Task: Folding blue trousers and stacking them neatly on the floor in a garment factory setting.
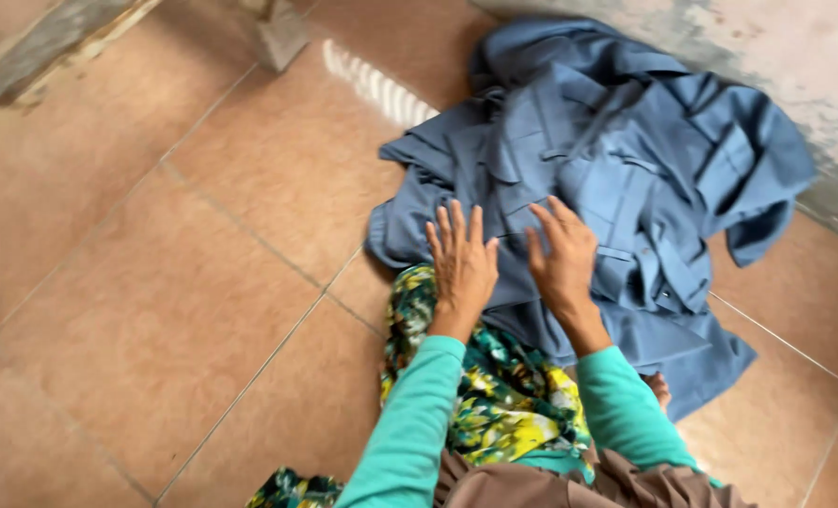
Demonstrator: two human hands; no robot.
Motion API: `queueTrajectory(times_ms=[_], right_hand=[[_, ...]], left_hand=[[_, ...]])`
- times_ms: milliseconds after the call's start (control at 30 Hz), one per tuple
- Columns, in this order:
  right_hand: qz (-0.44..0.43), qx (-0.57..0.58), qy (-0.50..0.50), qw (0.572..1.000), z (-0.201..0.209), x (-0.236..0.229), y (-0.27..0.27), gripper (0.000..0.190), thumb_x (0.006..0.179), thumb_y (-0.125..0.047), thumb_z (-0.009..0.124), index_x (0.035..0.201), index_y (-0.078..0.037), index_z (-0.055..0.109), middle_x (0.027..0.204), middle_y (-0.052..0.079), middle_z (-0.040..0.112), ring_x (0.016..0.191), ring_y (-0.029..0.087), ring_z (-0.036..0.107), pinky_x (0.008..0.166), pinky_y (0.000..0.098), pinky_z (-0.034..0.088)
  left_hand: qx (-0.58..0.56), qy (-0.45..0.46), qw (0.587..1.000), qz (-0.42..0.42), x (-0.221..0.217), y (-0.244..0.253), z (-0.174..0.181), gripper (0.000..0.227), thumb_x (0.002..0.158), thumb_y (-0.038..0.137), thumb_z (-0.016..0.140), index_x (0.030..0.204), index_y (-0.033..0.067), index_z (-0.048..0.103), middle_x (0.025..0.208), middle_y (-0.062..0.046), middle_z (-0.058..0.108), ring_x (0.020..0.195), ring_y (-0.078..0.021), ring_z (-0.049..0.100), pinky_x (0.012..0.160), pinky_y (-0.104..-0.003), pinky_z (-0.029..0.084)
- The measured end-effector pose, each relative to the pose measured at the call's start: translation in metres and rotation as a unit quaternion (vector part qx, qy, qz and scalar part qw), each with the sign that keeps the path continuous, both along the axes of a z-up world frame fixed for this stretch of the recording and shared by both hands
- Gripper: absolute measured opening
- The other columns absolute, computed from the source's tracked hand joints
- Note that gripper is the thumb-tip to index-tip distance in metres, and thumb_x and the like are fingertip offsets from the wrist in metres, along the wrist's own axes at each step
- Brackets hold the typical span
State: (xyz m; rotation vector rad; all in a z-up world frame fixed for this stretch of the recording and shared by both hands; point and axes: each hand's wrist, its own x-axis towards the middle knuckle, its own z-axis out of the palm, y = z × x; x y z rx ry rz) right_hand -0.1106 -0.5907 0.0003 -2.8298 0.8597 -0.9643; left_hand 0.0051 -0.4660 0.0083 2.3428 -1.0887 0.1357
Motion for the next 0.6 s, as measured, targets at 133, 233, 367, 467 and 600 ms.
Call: queueTrajectory(times_ms=[133,233,367,467,600], right_hand=[[-0.093,0.060,-0.050,0.993,0.002,-0.084,-0.029,0.051,0.093,-0.024,0.076,0.142,-0.019,0.063,0.138,0.014,0.060,0.122,0.037,0.059,0.093,0.0515,0.048],[-0.135,0.172,-0.060,0.974,-0.015,-0.106,-0.033,0.075,0.088,-0.029,0.079,0.154,-0.011,0.049,0.128,0.025,0.059,0.114,0.049,0.057,0.089,0.0610,0.047],[-0.103,0.367,-0.093,0.920,-0.030,-0.085,-0.041,0.077,0.083,-0.018,0.075,0.155,-0.021,0.049,0.130,0.027,0.065,0.118,0.050,0.060,0.097,0.0586,0.048],[-0.040,0.378,-0.138,0.915,-0.029,-0.049,-0.030,0.071,0.076,-0.011,0.075,0.145,-0.024,0.061,0.130,0.016,0.070,0.120,0.040,0.063,0.096,0.0510,0.052],[0.036,0.444,-0.154,0.882,-0.038,-0.004,0.021,0.053,0.077,-0.016,0.078,0.129,-0.020,0.070,0.120,0.010,0.075,0.114,0.032,0.070,0.093,0.0445,0.056]], left_hand=[[-0.010,0.022,0.995,-0.095,-0.055,-0.037,-0.012,0.061,0.094,0.033,0.063,0.147,0.0067,0.051,0.154,-0.027,0.045,0.147,-0.0453,0.038,0.121,-0.061,0.025],[-0.031,0.052,0.989,-0.136,-0.077,-0.051,-0.025,0.057,0.096,0.030,0.062,0.146,0.0066,0.051,0.153,-0.027,0.045,0.146,-0.0456,0.039,0.120,-0.060,0.027],[-0.090,0.103,0.983,-0.123,-0.075,-0.056,-0.024,0.046,0.101,0.035,0.059,0.140,0.0092,0.059,0.145,-0.025,0.053,0.141,-0.0437,0.045,0.117,-0.060,0.030],[-0.137,0.167,0.972,-0.090,-0.061,-0.060,-0.018,0.045,0.105,0.039,0.055,0.143,0.0151,0.058,0.139,-0.014,0.062,0.134,-0.0320,0.056,0.113,-0.051,0.037],[-0.192,0.294,0.933,-0.073,-0.038,-0.057,0.039,0.076,0.098,0.038,0.066,0.158,0.0043,0.033,0.152,-0.033,0.044,0.140,-0.0482,0.045,0.116,-0.056,0.036]])
